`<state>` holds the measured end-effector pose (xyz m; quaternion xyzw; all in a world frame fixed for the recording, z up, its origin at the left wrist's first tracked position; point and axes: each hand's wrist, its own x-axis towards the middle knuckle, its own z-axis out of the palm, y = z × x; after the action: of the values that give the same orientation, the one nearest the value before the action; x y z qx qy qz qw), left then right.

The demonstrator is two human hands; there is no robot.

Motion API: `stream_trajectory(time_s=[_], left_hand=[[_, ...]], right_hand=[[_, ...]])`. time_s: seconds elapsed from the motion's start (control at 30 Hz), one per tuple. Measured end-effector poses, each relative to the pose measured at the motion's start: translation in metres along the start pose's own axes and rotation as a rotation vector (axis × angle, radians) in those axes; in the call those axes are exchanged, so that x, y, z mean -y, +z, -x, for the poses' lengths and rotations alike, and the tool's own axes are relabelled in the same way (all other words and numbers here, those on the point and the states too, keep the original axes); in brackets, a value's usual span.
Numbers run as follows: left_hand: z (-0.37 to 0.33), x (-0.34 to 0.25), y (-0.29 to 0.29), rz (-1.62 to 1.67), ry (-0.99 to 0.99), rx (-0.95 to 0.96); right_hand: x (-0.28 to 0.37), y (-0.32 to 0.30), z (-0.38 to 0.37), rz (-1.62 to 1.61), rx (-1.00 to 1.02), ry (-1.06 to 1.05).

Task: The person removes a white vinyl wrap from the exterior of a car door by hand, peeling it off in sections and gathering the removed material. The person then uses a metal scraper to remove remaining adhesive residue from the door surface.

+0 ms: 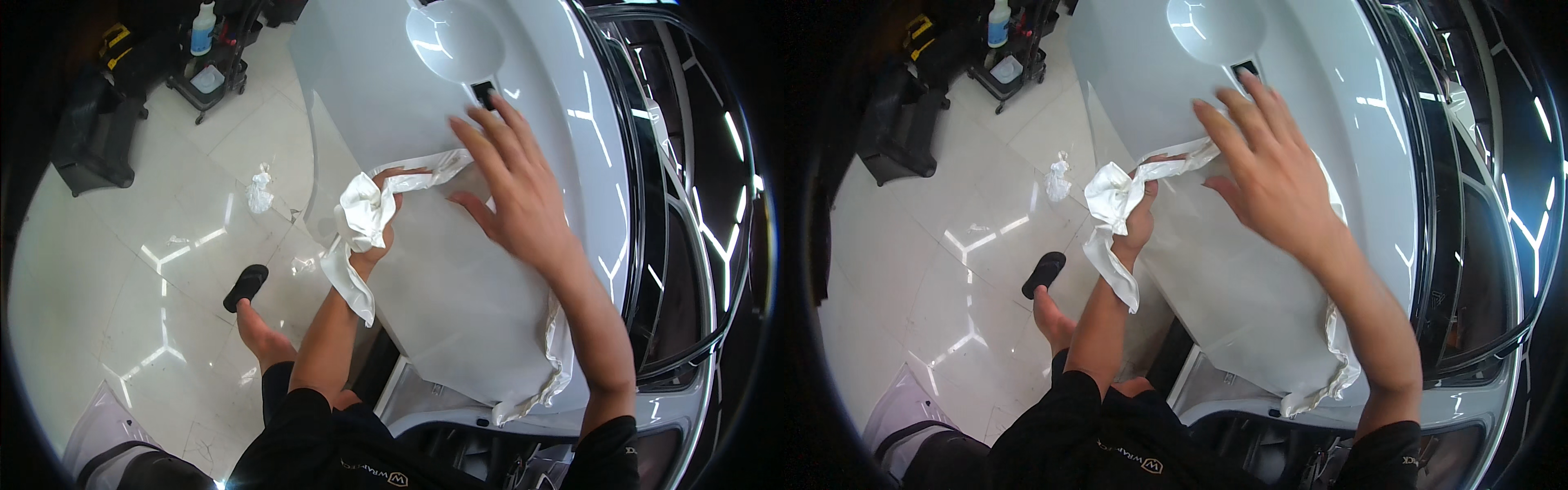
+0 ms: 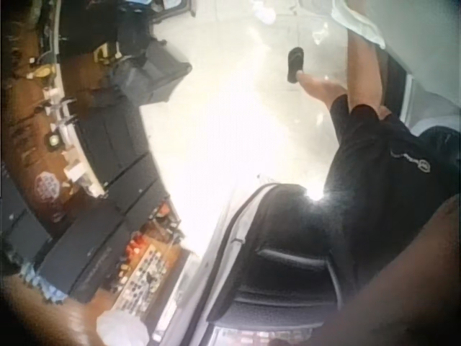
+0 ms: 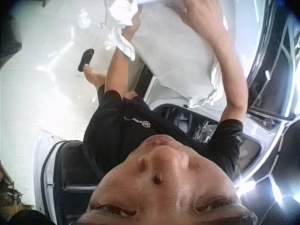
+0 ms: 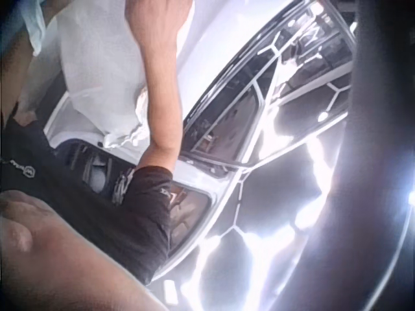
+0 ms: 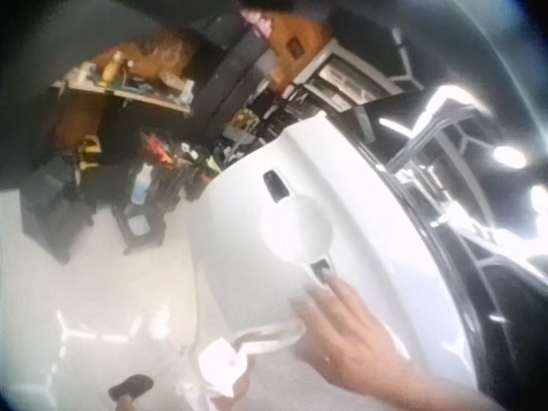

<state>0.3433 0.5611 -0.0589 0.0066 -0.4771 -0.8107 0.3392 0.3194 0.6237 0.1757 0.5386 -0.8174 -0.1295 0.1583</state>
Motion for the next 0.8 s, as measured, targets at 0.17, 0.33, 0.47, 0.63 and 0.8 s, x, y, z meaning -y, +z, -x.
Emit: stream_trajectory(time_s=[0.17, 0.33, 0.47, 0.63, 0.8], left_hand=[[-0.005, 0.006, -0.003, 0.043, 0.089, 0.101], [-0.009, 0.006, -0.007, 0.082, 0.244, 0.119], [0.003, 0.007, 0.001, 0.11, 0.171, 0.013], [0.017, 0.004, 0.005, 0.066, 0.137, -0.024], [0.032, 0.002, 0.006, 0.015, 0.192, -0.032]], right_hand=[[-0.024, 0.065, -0.002, -0.164, 0.156, -0.132], [-0.006, 0.069, 0.001, -0.367, 0.049, 0.002], [0.006, 0.083, 0.005, -0.319, -0.122, 0.094], [0.02, 0.087, 0.009, -0.31, -0.223, 0.139], [0.027, 0.093, 0.021, -0.318, -0.284, 0.143]])
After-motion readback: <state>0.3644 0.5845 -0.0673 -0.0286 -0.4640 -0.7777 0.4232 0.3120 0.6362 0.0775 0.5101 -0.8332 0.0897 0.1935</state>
